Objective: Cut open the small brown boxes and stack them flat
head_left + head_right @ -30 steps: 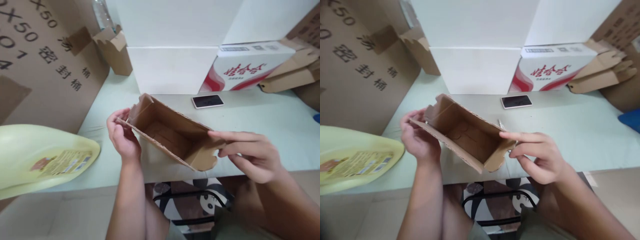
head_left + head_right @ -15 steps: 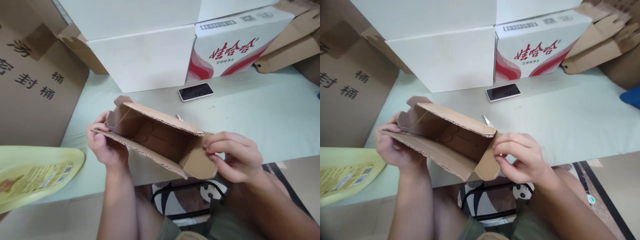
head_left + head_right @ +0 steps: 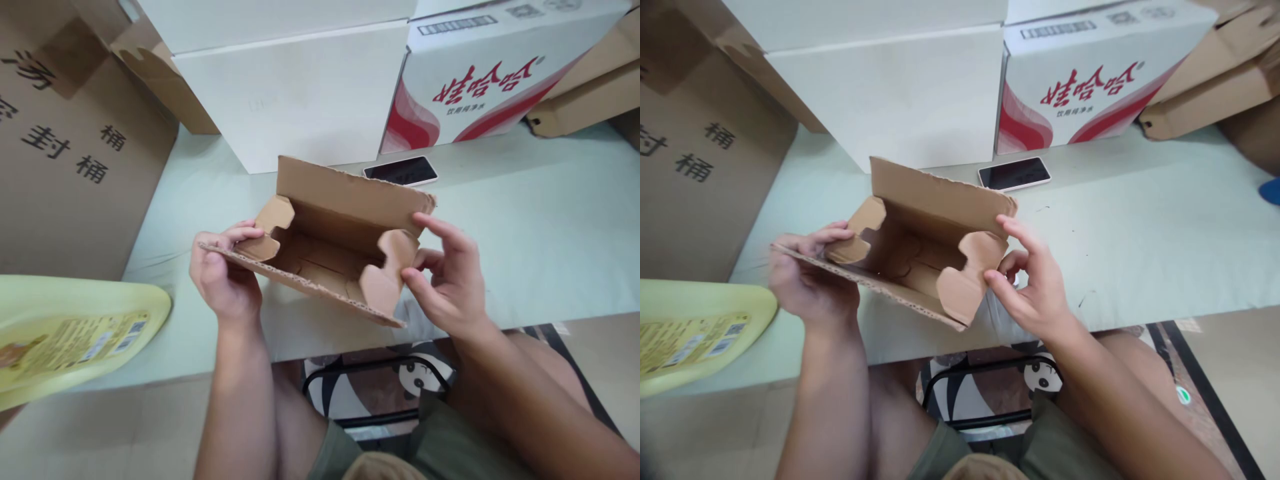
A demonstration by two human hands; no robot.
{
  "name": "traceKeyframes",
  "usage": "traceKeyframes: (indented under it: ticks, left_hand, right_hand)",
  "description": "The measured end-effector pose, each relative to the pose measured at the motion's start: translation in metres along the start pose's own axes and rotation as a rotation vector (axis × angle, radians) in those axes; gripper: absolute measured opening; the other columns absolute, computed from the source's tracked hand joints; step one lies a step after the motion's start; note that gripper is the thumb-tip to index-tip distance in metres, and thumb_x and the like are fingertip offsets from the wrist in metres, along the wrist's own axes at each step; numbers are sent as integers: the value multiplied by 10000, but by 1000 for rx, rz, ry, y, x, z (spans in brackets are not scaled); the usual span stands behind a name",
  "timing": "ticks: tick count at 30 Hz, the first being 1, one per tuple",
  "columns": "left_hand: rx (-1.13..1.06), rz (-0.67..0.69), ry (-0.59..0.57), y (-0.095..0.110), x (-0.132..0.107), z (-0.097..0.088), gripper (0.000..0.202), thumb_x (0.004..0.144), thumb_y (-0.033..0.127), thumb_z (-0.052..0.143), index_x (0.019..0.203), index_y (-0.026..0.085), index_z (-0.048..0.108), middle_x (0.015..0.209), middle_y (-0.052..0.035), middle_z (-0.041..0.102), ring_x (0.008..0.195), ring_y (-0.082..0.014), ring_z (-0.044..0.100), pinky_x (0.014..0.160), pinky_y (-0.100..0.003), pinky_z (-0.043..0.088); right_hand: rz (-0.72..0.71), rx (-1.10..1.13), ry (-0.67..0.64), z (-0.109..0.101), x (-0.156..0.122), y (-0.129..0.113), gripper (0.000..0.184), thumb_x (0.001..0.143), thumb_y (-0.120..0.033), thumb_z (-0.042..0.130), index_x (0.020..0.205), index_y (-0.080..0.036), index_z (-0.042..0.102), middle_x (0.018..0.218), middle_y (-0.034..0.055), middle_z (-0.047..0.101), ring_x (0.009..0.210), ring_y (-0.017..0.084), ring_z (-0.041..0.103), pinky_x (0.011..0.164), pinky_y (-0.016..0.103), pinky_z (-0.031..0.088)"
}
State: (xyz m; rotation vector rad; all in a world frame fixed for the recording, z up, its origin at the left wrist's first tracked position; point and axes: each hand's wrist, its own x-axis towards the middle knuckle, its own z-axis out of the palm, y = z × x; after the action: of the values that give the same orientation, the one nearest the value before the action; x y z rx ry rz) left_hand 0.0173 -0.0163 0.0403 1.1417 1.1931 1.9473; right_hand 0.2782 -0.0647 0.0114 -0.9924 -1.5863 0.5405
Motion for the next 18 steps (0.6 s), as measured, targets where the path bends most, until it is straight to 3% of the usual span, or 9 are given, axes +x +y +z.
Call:
traceKeyframes:
  ticks: [3, 5, 7, 11, 15, 18]
  left_hand:
    - [15, 24, -33, -4, -1, -2, 286, 873, 460, 659, 701, 266, 538, 761, 10, 726, 985, -234, 704, 1109, -440, 490]
    - [48, 38, -30, -9, -1, -4, 288, 863, 492, 704, 739, 261, 585, 763, 6, 721, 985, -231, 708, 1094, -432, 505]
    - [102, 85, -25, -15, 1, -7, 320, 833, 541, 749, 797, 250, 621, 778, 1, 716, 938, -223, 714, 1027, -417, 546]
    - [176, 166, -82, -26, 5, -12, 364, 838, 533, 782, 1051, 257, 675, 927, -12, 739, 946, -205, 724, 926, -379, 583]
    - [252, 221, -172, -31, 8, -17, 428, 870, 492, 775, 1235, 292, 675, 1219, -37, 726, 1112, -210, 713, 1012, -390, 566]
    - [336, 260, -242, -28, 9, -21, 345, 921, 440, 732, 1243, 315, 729, 1369, -40, 683, 1245, -225, 671, 1127, -430, 512]
  right_hand:
    - [-1, -66, 111, 3, -2, 2, 726, 891, -233, 759, 1511, -438, 442, 1603, 60, 438, 996, 172, 687, 862, 352, 620]
    - [26, -15, 50, 2, -3, 4, 791, 919, -253, 737, 1578, -438, 341, 1546, 62, 520, 1221, 225, 656, 1043, 415, 579]
    - [55, 36, -69, 0, -4, 6, 682, 975, -261, 671, 1573, -402, 376, 1473, 57, 606, 1325, 241, 621, 1141, 455, 522]
    - [45, 53, -167, -3, -2, 7, 398, 1021, -281, 596, 1418, -313, 589, 1468, 76, 628, 1395, 268, 581, 1186, 475, 476]
    - [35, 122, -214, -3, -2, 9, 394, 1033, -350, 572, 1426, -326, 585, 1483, 73, 618, 1415, 276, 562, 1182, 483, 470]
    - [34, 216, -225, -1, -5, 10, 411, 1026, -495, 552, 1399, -332, 604, 1467, 75, 623, 1425, 309, 549, 1169, 518, 474]
